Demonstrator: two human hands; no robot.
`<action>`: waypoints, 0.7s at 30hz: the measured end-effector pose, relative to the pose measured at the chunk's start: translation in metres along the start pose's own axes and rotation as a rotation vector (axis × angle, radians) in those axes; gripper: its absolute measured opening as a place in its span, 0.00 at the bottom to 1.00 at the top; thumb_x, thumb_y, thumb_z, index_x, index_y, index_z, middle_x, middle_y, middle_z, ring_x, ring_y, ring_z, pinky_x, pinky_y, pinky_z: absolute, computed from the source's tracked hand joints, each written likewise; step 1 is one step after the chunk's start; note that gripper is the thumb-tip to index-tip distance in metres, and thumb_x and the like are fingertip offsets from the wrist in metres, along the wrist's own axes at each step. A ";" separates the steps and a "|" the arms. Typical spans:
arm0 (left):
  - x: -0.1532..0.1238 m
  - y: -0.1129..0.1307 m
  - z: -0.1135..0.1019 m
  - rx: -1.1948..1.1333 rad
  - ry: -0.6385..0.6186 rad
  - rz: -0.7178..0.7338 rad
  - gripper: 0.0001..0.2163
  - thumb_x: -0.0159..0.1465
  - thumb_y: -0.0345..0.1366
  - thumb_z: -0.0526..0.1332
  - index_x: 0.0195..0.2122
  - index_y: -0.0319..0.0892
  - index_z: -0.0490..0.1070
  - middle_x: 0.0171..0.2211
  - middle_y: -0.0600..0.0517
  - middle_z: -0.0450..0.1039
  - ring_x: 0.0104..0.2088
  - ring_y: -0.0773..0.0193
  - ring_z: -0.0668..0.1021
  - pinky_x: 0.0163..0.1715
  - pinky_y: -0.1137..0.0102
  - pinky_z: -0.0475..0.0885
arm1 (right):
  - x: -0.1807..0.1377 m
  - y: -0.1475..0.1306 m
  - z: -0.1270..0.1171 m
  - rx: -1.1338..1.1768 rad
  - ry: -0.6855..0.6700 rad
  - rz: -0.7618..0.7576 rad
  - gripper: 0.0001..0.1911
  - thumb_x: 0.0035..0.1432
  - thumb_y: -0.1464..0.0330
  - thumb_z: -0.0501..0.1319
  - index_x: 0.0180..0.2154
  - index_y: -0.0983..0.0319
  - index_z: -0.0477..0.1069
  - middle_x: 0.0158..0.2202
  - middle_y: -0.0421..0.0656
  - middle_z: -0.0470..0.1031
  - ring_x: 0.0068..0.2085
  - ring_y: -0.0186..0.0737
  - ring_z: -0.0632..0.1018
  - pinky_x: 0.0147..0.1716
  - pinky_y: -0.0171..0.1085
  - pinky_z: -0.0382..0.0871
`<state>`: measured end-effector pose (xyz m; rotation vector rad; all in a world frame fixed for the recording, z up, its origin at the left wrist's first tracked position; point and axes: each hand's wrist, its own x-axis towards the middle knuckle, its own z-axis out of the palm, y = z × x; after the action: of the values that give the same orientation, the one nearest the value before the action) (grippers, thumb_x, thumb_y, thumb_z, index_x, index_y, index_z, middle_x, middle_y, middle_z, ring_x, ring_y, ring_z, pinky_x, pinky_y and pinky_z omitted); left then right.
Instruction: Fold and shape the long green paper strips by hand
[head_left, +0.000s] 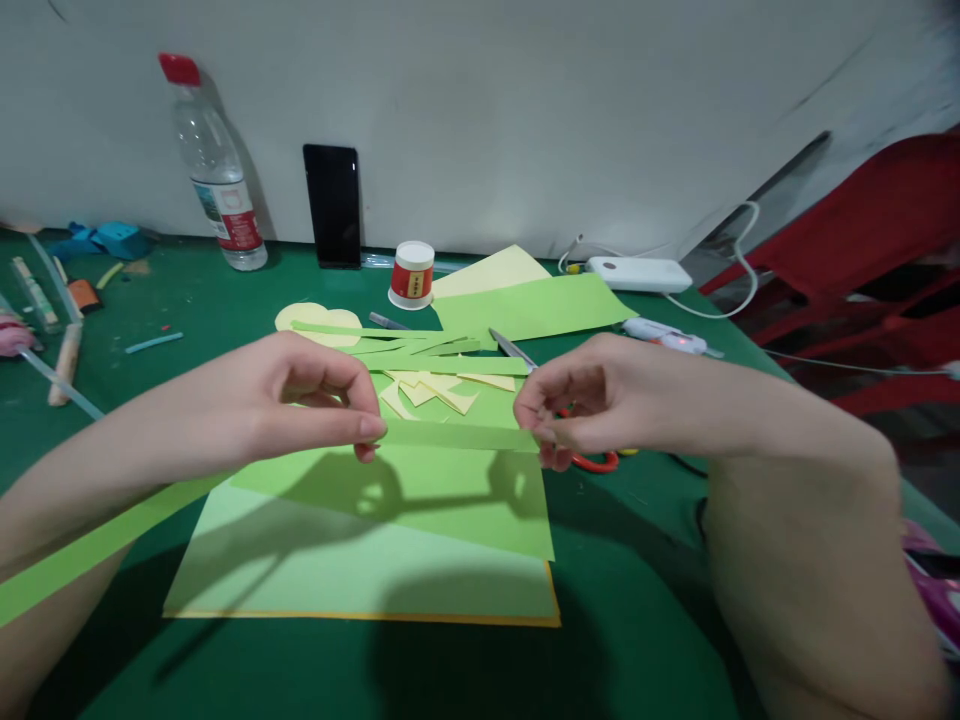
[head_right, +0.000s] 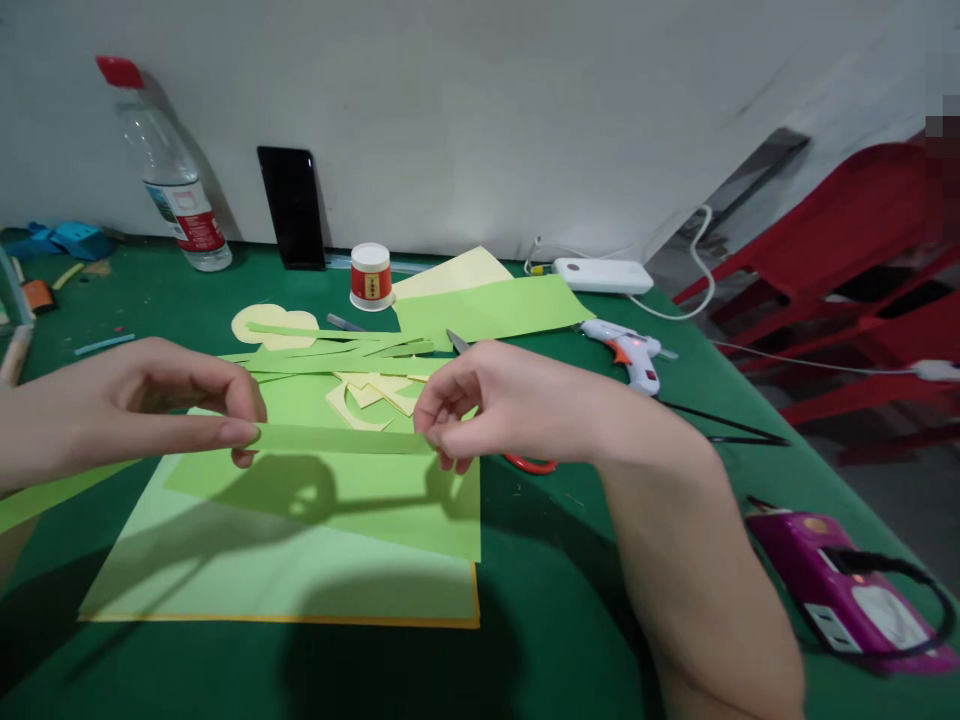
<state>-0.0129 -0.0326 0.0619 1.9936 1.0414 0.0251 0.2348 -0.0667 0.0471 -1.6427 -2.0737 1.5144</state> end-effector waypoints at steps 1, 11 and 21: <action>0.001 0.000 0.001 0.004 -0.009 0.000 0.08 0.56 0.40 0.58 0.23 0.44 0.72 0.22 0.57 0.70 0.24 0.69 0.69 0.22 0.76 0.59 | 0.000 0.001 -0.001 -0.015 0.004 0.005 0.05 0.44 0.75 0.55 0.23 0.62 0.66 0.20 0.36 0.72 0.22 0.29 0.73 0.17 0.26 0.61; 0.008 0.001 0.015 0.062 0.106 0.008 0.10 0.56 0.41 0.58 0.24 0.43 0.73 0.23 0.57 0.73 0.22 0.70 0.70 0.21 0.78 0.61 | 0.006 0.012 -0.006 -0.153 0.468 0.011 0.06 0.47 0.68 0.59 0.26 0.62 0.73 0.26 0.41 0.77 0.28 0.38 0.76 0.27 0.33 0.67; 0.011 0.000 0.047 0.141 0.178 0.199 0.09 0.58 0.34 0.56 0.25 0.42 0.75 0.19 0.58 0.74 0.20 0.72 0.73 0.20 0.79 0.61 | 0.014 -0.016 0.046 0.020 0.310 -0.308 0.06 0.49 0.74 0.57 0.25 0.63 0.73 0.25 0.37 0.75 0.27 0.28 0.72 0.26 0.27 0.65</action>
<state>0.0115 -0.0568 0.0286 2.2502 0.9736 0.2462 0.1903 -0.0838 0.0289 -1.3680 -2.0163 1.1036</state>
